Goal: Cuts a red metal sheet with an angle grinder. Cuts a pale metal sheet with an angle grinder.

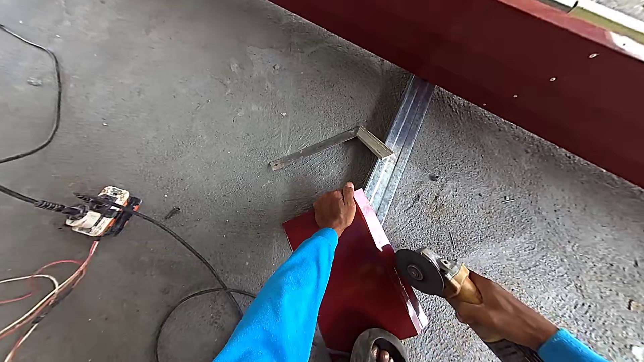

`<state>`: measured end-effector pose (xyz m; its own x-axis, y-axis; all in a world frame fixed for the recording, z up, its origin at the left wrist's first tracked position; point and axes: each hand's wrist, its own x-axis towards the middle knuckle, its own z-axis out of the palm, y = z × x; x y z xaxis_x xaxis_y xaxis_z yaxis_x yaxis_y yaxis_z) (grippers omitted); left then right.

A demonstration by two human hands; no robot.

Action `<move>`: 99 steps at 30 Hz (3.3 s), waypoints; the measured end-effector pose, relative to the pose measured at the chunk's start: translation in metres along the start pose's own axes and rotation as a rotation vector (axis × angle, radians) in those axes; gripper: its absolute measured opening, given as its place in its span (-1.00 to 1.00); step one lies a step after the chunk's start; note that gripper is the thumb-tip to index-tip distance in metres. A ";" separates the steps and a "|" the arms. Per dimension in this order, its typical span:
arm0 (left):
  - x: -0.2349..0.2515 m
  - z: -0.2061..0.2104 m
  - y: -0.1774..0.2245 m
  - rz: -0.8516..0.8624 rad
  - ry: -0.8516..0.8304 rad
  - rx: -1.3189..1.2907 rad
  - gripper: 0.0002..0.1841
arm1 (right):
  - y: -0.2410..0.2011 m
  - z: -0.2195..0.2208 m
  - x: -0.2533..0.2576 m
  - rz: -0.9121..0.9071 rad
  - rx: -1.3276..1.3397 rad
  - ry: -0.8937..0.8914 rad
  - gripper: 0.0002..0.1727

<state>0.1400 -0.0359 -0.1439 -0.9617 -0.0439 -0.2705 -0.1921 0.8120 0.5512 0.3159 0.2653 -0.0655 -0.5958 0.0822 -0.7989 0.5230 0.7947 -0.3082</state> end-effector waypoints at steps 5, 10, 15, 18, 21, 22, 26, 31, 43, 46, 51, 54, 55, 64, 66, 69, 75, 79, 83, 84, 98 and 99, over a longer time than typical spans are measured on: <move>-0.002 0.000 -0.002 0.019 0.027 -0.040 -0.26 | 0.001 0.002 0.005 0.010 -0.013 -0.010 -0.07; -0.004 0.007 -0.008 0.129 0.158 -0.119 -0.41 | -0.001 0.002 0.006 0.001 -0.019 -0.002 -0.05; -0.004 0.009 -0.009 0.157 0.186 -0.129 -0.46 | -0.002 0.001 0.006 0.012 -0.037 -0.001 -0.04; -0.005 0.007 -0.008 0.158 0.185 -0.121 -0.47 | -0.002 0.001 0.006 0.018 -0.024 -0.008 -0.06; -0.005 0.007 -0.007 0.168 0.200 -0.126 -0.47 | -0.001 0.001 0.005 0.006 -0.030 -0.020 -0.07; -0.005 0.006 -0.007 0.165 0.196 -0.130 -0.48 | -0.001 0.000 0.004 -0.002 -0.035 -0.024 -0.07; -0.005 0.003 -0.008 0.159 0.161 -0.131 -0.47 | -0.007 -0.001 0.001 -0.002 -0.041 -0.045 -0.09; -0.005 0.007 -0.008 0.162 0.161 -0.132 -0.48 | -0.006 -0.001 0.007 0.011 -0.012 -0.024 -0.06; -0.005 0.007 -0.008 0.135 0.133 -0.134 -0.49 | -0.015 -0.009 0.012 -0.004 0.031 -0.063 -0.12; -0.006 0.006 -0.007 0.150 0.137 -0.144 -0.49 | -0.013 -0.010 0.014 -0.014 0.017 -0.067 -0.12; -0.005 0.007 -0.008 0.162 0.156 -0.131 -0.50 | -0.015 -0.008 0.014 -0.015 0.006 -0.055 -0.11; -0.005 0.006 -0.008 0.165 0.149 -0.140 -0.50 | -0.017 -0.006 0.015 -0.007 0.001 -0.043 -0.12; -0.005 0.008 -0.009 0.167 0.157 -0.147 -0.50 | -0.019 -0.007 0.016 0.007 -0.026 -0.044 -0.12; -0.007 -0.003 -0.010 0.196 0.026 -0.091 -0.49 | -0.006 -0.014 -0.001 -0.046 0.145 0.093 -0.13; -0.012 0.005 -0.012 0.205 0.140 0.013 -0.43 | -0.001 -0.019 -0.006 -0.038 0.156 0.126 -0.13; -0.023 0.002 -0.009 0.065 0.150 0.072 -0.32 | 0.002 -0.023 -0.013 -0.010 0.141 0.127 -0.15; -0.033 -0.026 0.006 -0.086 0.096 -0.036 -0.21 | 0.004 -0.016 -0.030 -0.025 0.121 0.115 -0.14; -0.042 -0.029 0.005 -0.023 0.194 -0.078 -0.27 | -0.003 -0.012 -0.039 -0.026 0.091 0.094 -0.12; -0.045 -0.031 0.005 -0.007 0.225 -0.087 -0.30 | -0.010 -0.009 -0.034 -0.039 0.036 0.078 -0.08; -0.045 -0.032 0.006 -0.005 0.226 -0.088 -0.30 | -0.011 -0.008 -0.032 -0.048 0.025 0.078 -0.09; -0.046 -0.031 0.007 0.009 0.281 -0.087 -0.33 | -0.021 -0.007 -0.016 -0.060 -0.048 0.084 -0.06; -0.045 -0.031 0.007 0.010 0.283 -0.086 -0.33 | -0.021 -0.007 -0.016 -0.062 -0.043 0.082 -0.05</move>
<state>0.1765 -0.0463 -0.1038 -0.9775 -0.2069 -0.0404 -0.1868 0.7614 0.6207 0.3101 0.2519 -0.0430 -0.6749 0.0800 -0.7335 0.4582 0.8246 -0.3317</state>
